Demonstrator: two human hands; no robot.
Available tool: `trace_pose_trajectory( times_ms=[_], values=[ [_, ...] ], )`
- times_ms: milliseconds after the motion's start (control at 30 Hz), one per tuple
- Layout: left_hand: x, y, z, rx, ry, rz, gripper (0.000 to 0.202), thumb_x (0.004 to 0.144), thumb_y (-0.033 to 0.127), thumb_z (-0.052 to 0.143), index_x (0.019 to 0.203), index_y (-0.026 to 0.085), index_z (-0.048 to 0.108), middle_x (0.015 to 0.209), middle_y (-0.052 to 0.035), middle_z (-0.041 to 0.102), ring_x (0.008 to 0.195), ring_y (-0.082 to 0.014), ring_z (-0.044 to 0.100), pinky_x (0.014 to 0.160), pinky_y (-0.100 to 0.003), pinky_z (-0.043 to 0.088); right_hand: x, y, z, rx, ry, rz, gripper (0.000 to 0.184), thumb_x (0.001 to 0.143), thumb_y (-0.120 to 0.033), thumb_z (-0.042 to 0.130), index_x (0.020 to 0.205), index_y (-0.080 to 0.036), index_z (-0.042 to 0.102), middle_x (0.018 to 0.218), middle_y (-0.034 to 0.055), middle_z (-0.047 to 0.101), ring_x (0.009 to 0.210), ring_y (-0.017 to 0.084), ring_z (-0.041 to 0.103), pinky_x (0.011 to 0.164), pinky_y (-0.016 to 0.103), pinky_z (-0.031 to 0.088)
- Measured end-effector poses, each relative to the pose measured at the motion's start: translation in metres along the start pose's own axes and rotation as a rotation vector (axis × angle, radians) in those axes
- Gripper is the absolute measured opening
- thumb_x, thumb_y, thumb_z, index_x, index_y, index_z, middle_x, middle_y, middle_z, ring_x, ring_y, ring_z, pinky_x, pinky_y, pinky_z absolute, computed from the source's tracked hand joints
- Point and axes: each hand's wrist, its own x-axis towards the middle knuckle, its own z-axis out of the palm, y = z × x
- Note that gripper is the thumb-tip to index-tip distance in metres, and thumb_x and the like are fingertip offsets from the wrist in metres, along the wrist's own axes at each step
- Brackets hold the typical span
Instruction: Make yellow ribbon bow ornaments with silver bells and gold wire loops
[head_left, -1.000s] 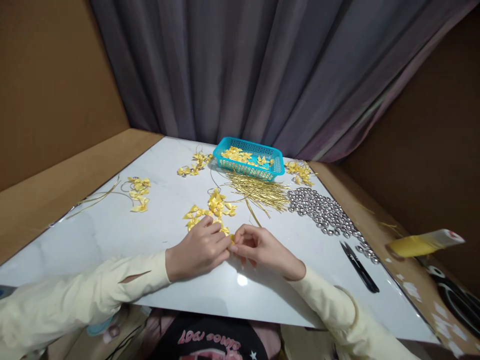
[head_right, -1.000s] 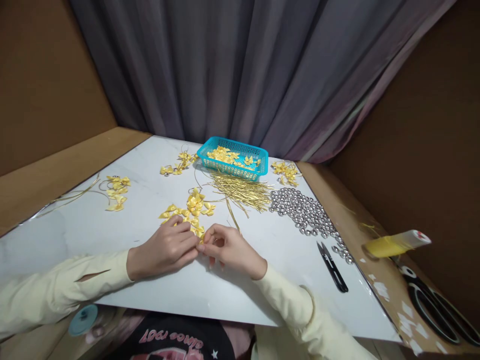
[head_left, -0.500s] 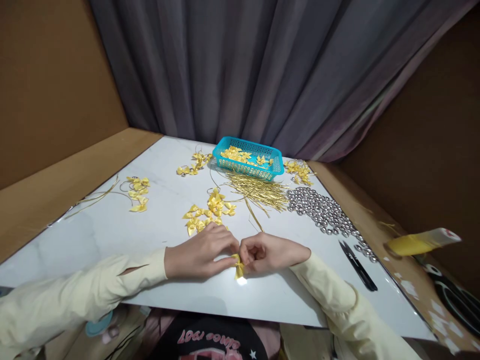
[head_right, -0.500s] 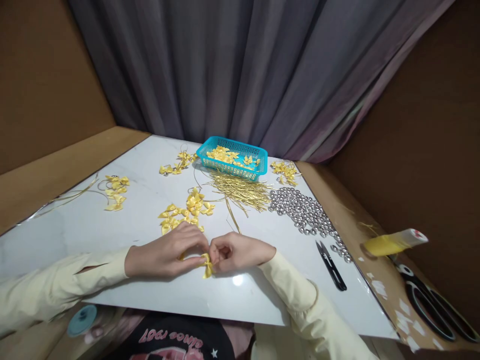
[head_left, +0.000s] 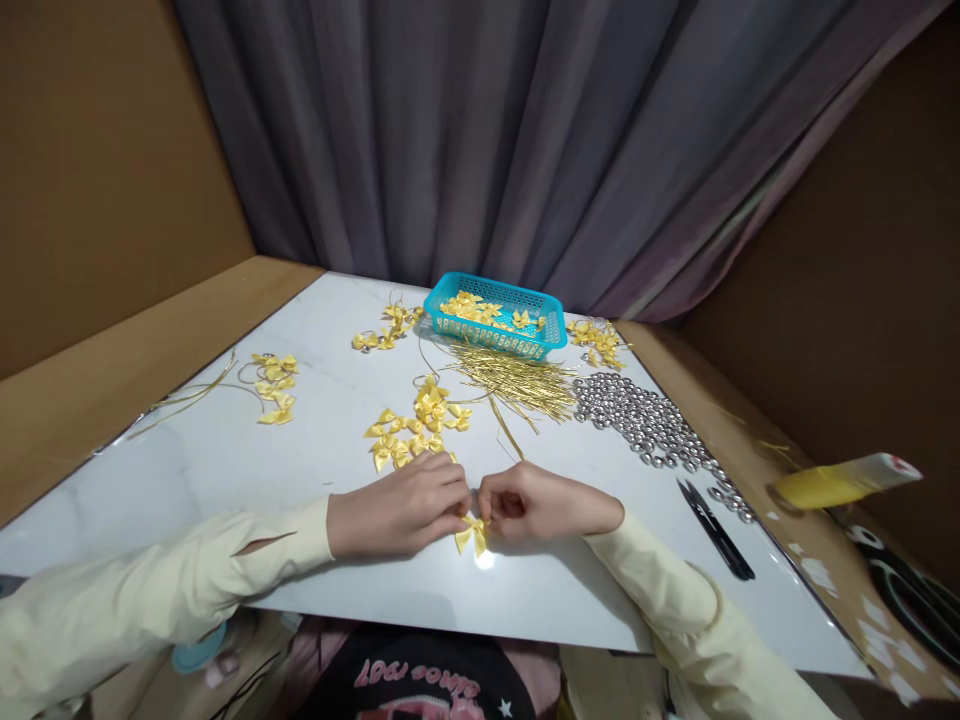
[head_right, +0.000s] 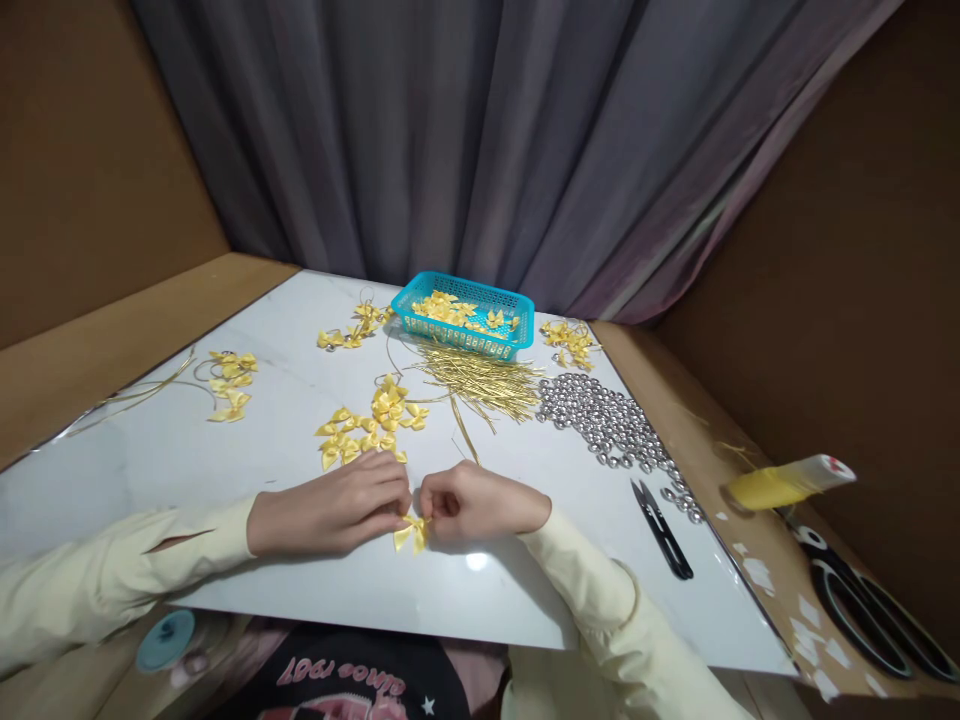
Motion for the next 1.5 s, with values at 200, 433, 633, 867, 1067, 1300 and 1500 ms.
trace_pose_trajectory(
  times_ms=[200, 433, 633, 867, 1067, 1300, 1500],
  values=[
    [-0.0007, 0.0020, -0.0026, -0.002, -0.051, -0.068, 0.014, 0.092, 0.023, 0.045, 0.082, 0.016, 0.050, 0.081, -0.0027, 0.051, 0.080, -0.0182, 0.041, 0.074, -0.031, 0.032, -0.0034, -0.0002, -0.0030, -0.039, 0.001, 0.081, 0.021, 0.068, -0.010, 0.055, 0.085, -0.013, 0.065, 0.056, -0.0058, 0.047, 0.049, 0.006, 0.039, 0.047, 0.017, 0.031],
    [0.0013, 0.0017, -0.0036, 0.041, -0.084, -0.095, 0.019, 0.094, 0.027, 0.042, 0.082, 0.016, 0.051, 0.082, -0.0027, 0.053, 0.081, -0.0190, 0.041, 0.075, -0.033, 0.029, -0.0040, -0.0022, -0.0015, -0.015, -0.011, 0.178, 0.020, 0.071, -0.024, 0.060, 0.086, -0.013, 0.066, 0.051, -0.0072, 0.041, 0.046, 0.005, 0.034, 0.043, 0.018, 0.027],
    [0.0027, 0.0018, 0.0006, 0.026, -0.065, -0.131, 0.020, 0.092, 0.031, 0.046, 0.081, 0.015, 0.052, 0.082, -0.0025, 0.052, 0.080, -0.0190, 0.041, 0.073, -0.031, 0.028, 0.0006, -0.0053, 0.0015, -0.017, 0.056, 0.215, 0.031, 0.065, -0.042, 0.069, 0.077, -0.014, 0.063, 0.051, -0.0062, 0.044, 0.048, 0.006, 0.037, 0.044, 0.018, 0.028],
    [0.0024, -0.0009, 0.0019, 0.015, -0.037, -0.151, 0.020, 0.092, 0.032, 0.046, 0.082, 0.015, 0.050, 0.081, -0.0033, 0.051, 0.080, -0.0195, 0.040, 0.072, -0.031, 0.029, 0.0041, -0.0048, 0.0019, -0.006, 0.139, 0.243, 0.027, 0.062, -0.037, 0.071, 0.074, -0.014, 0.065, 0.054, -0.0052, 0.047, 0.050, 0.007, 0.038, 0.048, 0.019, 0.030],
    [0.0019, -0.0005, 0.0013, 0.009, -0.027, -0.169, 0.021, 0.091, 0.032, 0.048, 0.080, 0.015, 0.050, 0.081, -0.0033, 0.052, 0.080, -0.0197, 0.041, 0.072, -0.031, 0.030, 0.0038, -0.0011, 0.0037, 0.049, 0.153, 0.280, 0.032, 0.061, -0.043, 0.071, 0.073, -0.013, 0.067, 0.056, -0.0031, 0.053, 0.052, 0.008, 0.040, 0.047, 0.019, 0.031],
    [0.0002, -0.0022, 0.0027, 0.009, 0.009, -0.161, 0.022, 0.091, 0.033, 0.048, 0.079, 0.016, 0.051, 0.079, -0.0021, 0.053, 0.078, -0.0191, 0.041, 0.072, -0.031, 0.028, 0.0037, 0.0008, 0.0053, 0.059, 0.152, 0.286, 0.030, 0.063, -0.041, 0.068, 0.076, -0.013, 0.069, 0.060, -0.0010, 0.059, 0.053, 0.009, 0.044, 0.048, 0.020, 0.033],
    [-0.0005, -0.0029, 0.0026, -0.028, -0.013, -0.187, 0.018, 0.091, 0.031, 0.049, 0.081, 0.016, 0.051, 0.081, -0.0019, 0.053, 0.081, -0.0190, 0.041, 0.073, -0.031, 0.028, 0.0025, -0.0018, 0.0043, 0.039, 0.141, 0.273, 0.025, 0.064, -0.035, 0.067, 0.078, -0.014, 0.067, 0.056, -0.0039, 0.052, 0.050, 0.008, 0.039, 0.047, 0.020, 0.031]
  ],
)
